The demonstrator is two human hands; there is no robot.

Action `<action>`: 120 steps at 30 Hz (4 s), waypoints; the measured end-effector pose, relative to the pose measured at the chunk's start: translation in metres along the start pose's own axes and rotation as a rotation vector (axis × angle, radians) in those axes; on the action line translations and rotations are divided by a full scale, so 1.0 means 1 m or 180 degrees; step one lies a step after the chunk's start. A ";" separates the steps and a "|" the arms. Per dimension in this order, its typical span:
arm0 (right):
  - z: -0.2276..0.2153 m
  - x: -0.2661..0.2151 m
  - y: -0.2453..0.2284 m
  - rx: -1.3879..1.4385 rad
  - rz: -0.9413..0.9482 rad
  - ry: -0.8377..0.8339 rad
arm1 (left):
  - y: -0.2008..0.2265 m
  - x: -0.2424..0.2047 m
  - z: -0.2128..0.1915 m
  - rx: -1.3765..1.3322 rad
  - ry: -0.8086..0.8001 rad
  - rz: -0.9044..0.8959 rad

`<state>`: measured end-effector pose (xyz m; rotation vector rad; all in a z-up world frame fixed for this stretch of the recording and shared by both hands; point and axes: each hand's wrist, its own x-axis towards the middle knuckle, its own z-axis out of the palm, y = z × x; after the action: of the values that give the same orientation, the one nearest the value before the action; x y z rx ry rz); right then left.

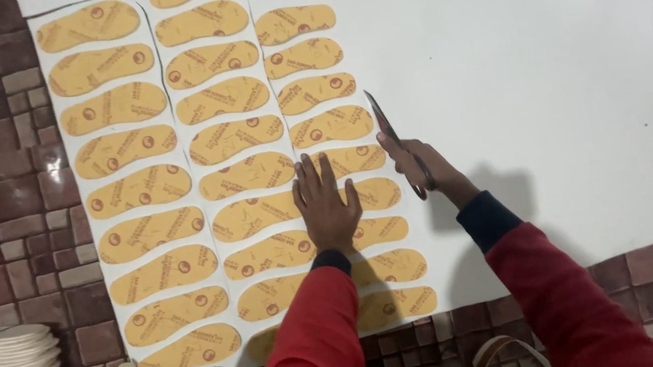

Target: Cutting out individual shoe insoles from a large printed sheet using scissors

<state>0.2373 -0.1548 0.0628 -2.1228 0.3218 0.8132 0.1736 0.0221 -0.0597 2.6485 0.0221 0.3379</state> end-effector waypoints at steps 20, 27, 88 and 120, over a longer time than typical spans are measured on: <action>0.005 0.075 0.001 0.0314 0.0181 0.0117 | -0.004 0.003 0.008 0.0178 0.0332 0.0135; -0.006 0.059 -0.051 0.0568 0.0194 0.0097 | -0.002 0.005 0.009 0.0248 0.0488 0.0177; -0.020 0.202 0.019 0.2044 0.0294 0.0088 | 0.004 0.012 0.004 0.0482 0.0325 0.0002; -0.174 0.237 -0.058 -0.0335 -0.0016 -0.1417 | 0.004 0.010 0.000 0.0184 -0.0226 -0.0231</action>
<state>0.5214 -0.2409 0.0231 -1.9662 0.0382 1.2902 0.1829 0.0194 -0.0558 2.7070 0.1064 0.2222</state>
